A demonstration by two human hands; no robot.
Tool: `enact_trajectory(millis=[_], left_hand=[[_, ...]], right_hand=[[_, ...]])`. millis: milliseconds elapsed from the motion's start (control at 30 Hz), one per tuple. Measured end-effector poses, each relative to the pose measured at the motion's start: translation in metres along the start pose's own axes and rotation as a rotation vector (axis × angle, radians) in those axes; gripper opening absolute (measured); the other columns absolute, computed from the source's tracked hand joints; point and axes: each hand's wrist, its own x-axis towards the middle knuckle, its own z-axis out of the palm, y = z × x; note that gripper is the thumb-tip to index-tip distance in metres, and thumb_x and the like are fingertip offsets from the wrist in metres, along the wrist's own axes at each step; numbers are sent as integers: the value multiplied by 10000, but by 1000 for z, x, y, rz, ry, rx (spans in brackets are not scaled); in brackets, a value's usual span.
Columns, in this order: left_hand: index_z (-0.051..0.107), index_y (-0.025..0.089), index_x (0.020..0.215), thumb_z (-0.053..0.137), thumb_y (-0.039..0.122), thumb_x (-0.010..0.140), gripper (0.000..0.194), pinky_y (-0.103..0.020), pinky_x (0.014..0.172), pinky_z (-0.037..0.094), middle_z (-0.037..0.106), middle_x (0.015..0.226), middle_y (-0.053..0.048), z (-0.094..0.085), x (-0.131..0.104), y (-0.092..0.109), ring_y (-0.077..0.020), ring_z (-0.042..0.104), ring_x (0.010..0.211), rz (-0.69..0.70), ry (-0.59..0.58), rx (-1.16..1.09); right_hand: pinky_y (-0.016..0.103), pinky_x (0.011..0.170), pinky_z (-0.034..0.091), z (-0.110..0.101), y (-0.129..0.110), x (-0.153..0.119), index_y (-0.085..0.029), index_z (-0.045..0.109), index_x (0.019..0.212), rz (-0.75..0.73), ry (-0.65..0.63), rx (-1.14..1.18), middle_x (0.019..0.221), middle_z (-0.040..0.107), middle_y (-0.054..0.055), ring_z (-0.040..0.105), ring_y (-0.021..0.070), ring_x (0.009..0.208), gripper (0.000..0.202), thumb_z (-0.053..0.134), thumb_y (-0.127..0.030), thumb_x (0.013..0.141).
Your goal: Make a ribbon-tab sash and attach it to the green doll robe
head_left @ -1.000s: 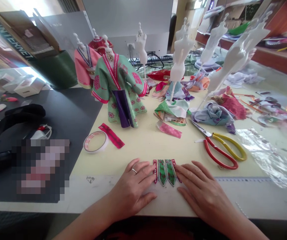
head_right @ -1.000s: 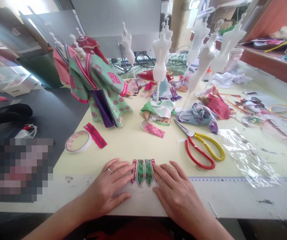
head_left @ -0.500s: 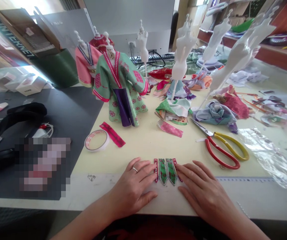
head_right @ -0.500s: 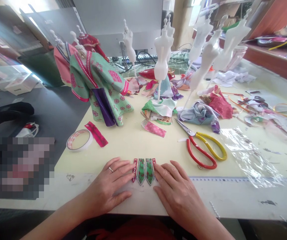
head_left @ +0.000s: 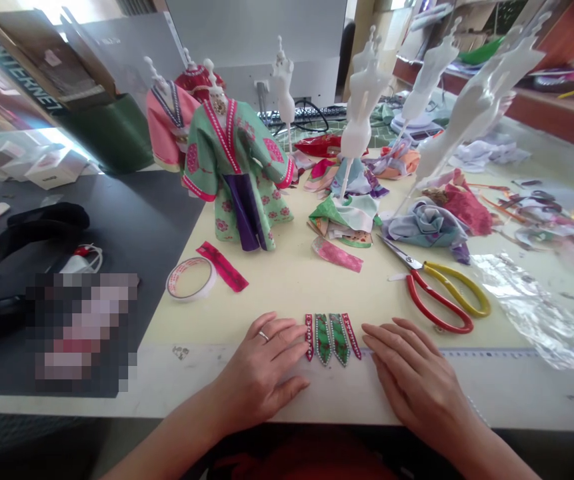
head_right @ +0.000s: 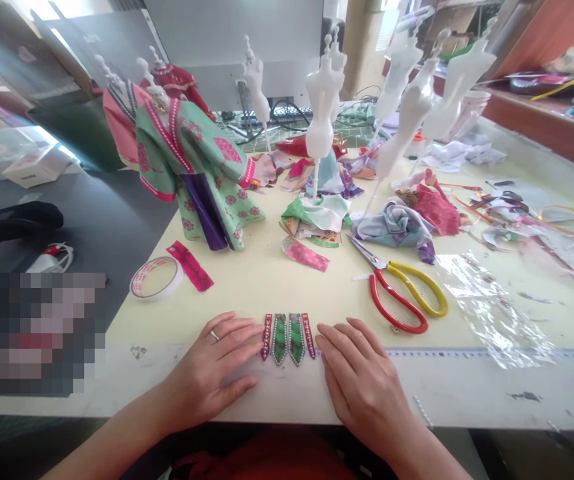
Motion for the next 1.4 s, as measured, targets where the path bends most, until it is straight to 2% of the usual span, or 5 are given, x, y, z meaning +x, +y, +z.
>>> enact_trajectory(millis=[300,633,933,1200,1400], left_hand=[[577,128,1160,557,277,850,345,-454,963,423,647,1114,-126,0,0,0,-247,559,1060,2,40,19],[594,131,1091,564,237,841,273,-438,967,415,670,1056,-101,1,-3,1,-219,581,1000,5,90,19],[614,139,1026,548,257,847,223,-428,957,426,682,1004,-94,0,-3,3,-208,595,959,16,116,39],[609,127,1051,545,241,850,239,-436,942,434,676,1005,-98,-2,-1,6,-219,599,946,30,97,82],[596,132,1039,520,260,864,229,-421,940,432,670,961,-89,1,-3,7,-208,587,931,-5,98,98]], right_hand=[[465,948,441,-4,-1,-2,-176,598,1080,-11,2,40,1031,682,84,615,213,955,294,493,-83,821],[458,932,432,-8,-9,3,-186,598,952,-59,16,108,842,689,39,614,178,796,232,489,-61,790],[454,924,446,-7,-9,3,-191,599,957,-105,14,86,844,690,36,618,177,789,230,485,-72,798],[429,930,436,-3,-6,1,-166,584,987,-96,50,23,925,687,61,609,186,878,219,497,-61,816],[423,998,363,-1,7,-9,-149,596,1034,-172,-34,-55,978,680,80,596,212,947,210,507,-145,844]])
